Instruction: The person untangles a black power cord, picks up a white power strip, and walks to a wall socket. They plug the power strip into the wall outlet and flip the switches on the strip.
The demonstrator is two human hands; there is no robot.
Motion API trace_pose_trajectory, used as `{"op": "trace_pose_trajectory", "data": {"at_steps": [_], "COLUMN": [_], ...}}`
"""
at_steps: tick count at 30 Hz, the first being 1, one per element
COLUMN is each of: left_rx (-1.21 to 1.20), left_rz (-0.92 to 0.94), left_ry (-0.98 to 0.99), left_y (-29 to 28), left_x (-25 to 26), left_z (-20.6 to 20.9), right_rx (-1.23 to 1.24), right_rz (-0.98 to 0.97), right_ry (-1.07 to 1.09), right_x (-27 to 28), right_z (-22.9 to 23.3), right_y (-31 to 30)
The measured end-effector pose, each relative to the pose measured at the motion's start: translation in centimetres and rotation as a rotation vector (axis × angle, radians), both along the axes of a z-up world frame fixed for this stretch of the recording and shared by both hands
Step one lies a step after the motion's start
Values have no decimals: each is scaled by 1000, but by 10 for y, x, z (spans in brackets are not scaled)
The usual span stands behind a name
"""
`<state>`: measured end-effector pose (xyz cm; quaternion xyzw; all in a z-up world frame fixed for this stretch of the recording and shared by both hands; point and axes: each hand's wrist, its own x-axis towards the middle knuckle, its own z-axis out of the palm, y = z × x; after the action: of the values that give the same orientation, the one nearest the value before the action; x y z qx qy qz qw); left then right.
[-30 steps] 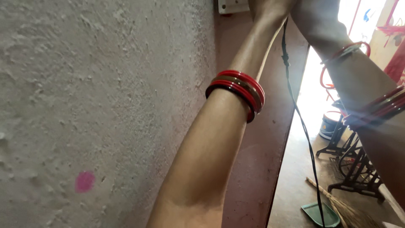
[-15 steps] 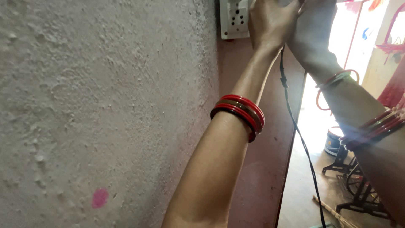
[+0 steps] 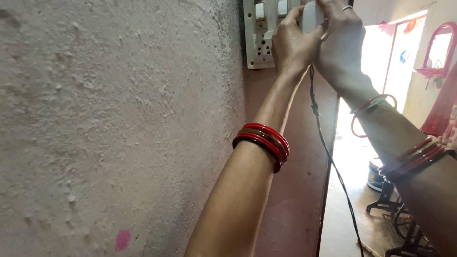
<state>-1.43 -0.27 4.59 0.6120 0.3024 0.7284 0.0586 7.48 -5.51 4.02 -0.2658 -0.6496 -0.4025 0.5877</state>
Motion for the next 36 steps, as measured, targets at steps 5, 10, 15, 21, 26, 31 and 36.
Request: {"op": "trace_pose_trajectory", "data": {"at_steps": [5,10,15,21,26,31,36], "left_rx": [-75,-209,-312,-391,-406,-289,-147], "left_rz": [-124,-107,-131,-81,-77,-113,-217], "left_ry": [-104,-62,-14,18,-11,-113,-94], "left_y": [5,2,-19,-43,-51,-37,-13], "left_x": [-4,-20,-18,-24,-33,-40,-35], "left_z": [7,14,26,28,19,-5,-18], "right_rx": [-140,-303,-449,-536,-535,-551,-490], "right_rz": [253,72,27,34,59,79,-32], "right_ry": [-42,-45,-19,-29,-51,-85,-93], "right_x": [4,17,29,32,23,14,10], "right_z": [14,31,46,49,40,29,18], "right_y": [-16,-20,-25,-39,-45,-51,-52]}}
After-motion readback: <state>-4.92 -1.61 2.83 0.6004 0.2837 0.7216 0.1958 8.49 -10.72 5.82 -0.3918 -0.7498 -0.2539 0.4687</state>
